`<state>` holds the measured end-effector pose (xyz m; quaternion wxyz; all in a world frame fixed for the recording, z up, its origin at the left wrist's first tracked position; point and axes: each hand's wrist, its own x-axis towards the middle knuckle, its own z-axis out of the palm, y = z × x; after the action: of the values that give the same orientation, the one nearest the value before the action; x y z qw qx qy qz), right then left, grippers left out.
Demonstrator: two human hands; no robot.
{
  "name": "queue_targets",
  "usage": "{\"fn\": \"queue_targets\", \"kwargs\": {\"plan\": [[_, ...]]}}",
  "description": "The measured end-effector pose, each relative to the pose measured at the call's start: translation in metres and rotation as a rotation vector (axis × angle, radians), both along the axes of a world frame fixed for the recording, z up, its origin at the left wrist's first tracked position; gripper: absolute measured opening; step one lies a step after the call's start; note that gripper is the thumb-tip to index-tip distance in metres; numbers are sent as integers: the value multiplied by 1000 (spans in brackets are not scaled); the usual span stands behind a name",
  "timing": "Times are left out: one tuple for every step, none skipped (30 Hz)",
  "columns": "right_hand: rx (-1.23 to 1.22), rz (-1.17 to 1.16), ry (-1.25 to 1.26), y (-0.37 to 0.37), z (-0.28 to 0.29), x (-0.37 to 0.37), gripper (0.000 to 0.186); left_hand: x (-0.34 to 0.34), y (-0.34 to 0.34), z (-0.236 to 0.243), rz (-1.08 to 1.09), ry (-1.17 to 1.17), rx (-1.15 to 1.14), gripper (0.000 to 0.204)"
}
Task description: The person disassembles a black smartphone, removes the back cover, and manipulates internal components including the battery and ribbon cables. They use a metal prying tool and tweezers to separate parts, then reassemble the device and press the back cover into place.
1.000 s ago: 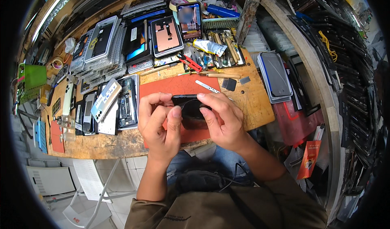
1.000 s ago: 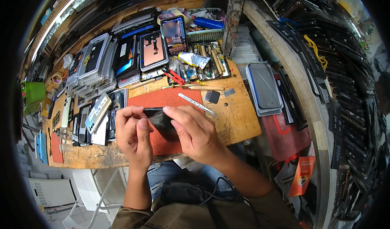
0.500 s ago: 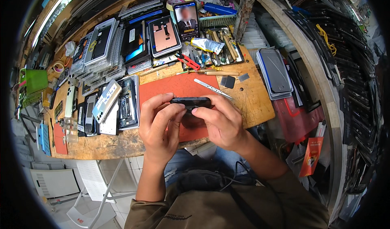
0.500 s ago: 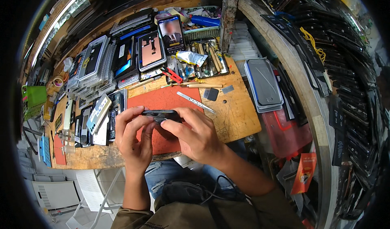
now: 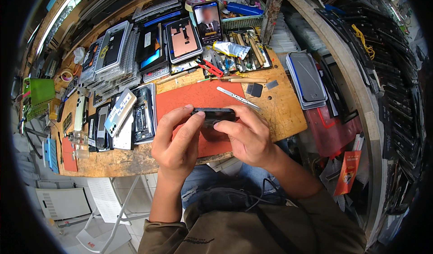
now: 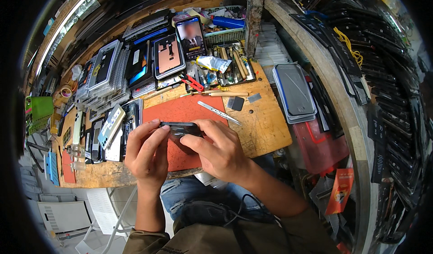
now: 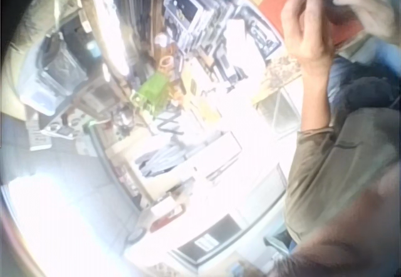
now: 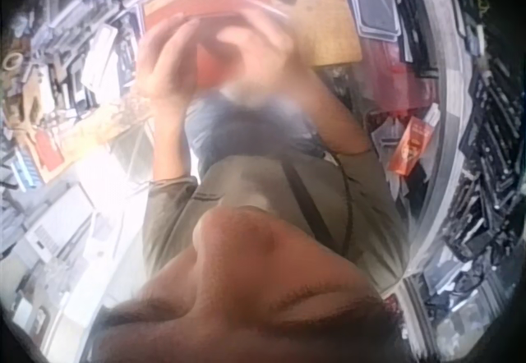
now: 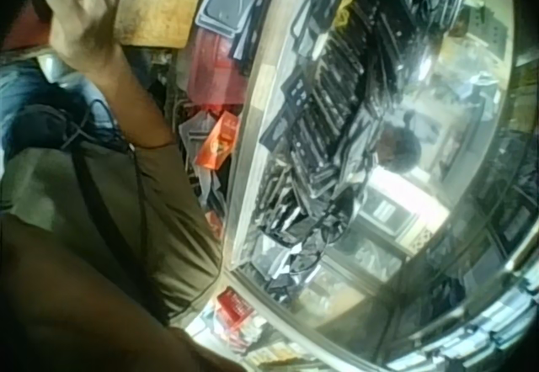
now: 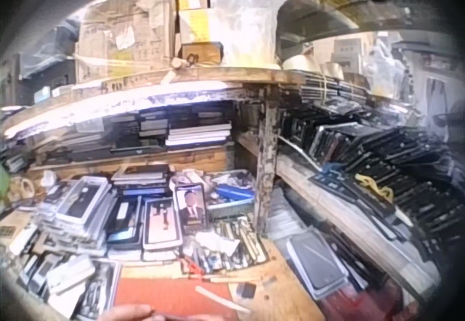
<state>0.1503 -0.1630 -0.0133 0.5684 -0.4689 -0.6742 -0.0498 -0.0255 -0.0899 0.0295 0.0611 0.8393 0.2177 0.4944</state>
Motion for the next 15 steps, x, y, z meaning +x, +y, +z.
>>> {"fn": "queue_targets", "kwargs": {"plan": [[3, -1, -1, 0, 0, 0, 36, 0, 0, 1, -7, 3, -19, 27], [6, -2, -1, 1, 0, 0, 35, -1, -1, 2, -14, 7, -38, 27], [11, 1, -3, 1, 0, 0, 35, -1, 0, 5, -11, 26, -59, 27], [15, 5, -4, 2, 0, 0, 35, -1, 0, 10, -7, 44, -80, 27], [19, 9, -6, 2, 0, -1, 36, -1, 0, 13, -3, 63, -101, 27], [11, 16, -7, 1, 1, 0, 36, -1, -1, 15, -12, 68, -117, 26], [3, 23, -8, -1, 2, 0, 36, -1, 0, 16, -21, 72, -133, 25], [-5, 31, -10, -2, 2, 0, 37, -1, 0, 16, -30, 76, -149, 25], [2, 30, -8, -2, 1, 1, 37, -1, 0, 17, -38, 69, -162, 24], [10, 29, -6, -2, -1, 2, 38, 1, -1, 17, -51, 67, -185, 24], [17, 27, -4, -3, -2, 2, 39, 2, -2, 18, -65, 64, -209, 25], [21, 30, -8, -3, -1, 2, 40, 2, -2, 19, -74, 63, -231, 25], [24, 31, -13, -4, 1, 3, 40, 1, -1, 19, -86, 62, -228, 24], [27, 33, -18, -5, 3, 4, 41, 0, 0, 17, -98, 61, -225, 24], [36, 36, -5, -6, 4, 4, 43, 0, 1, 15, -110, 60, -221, 24]]}}
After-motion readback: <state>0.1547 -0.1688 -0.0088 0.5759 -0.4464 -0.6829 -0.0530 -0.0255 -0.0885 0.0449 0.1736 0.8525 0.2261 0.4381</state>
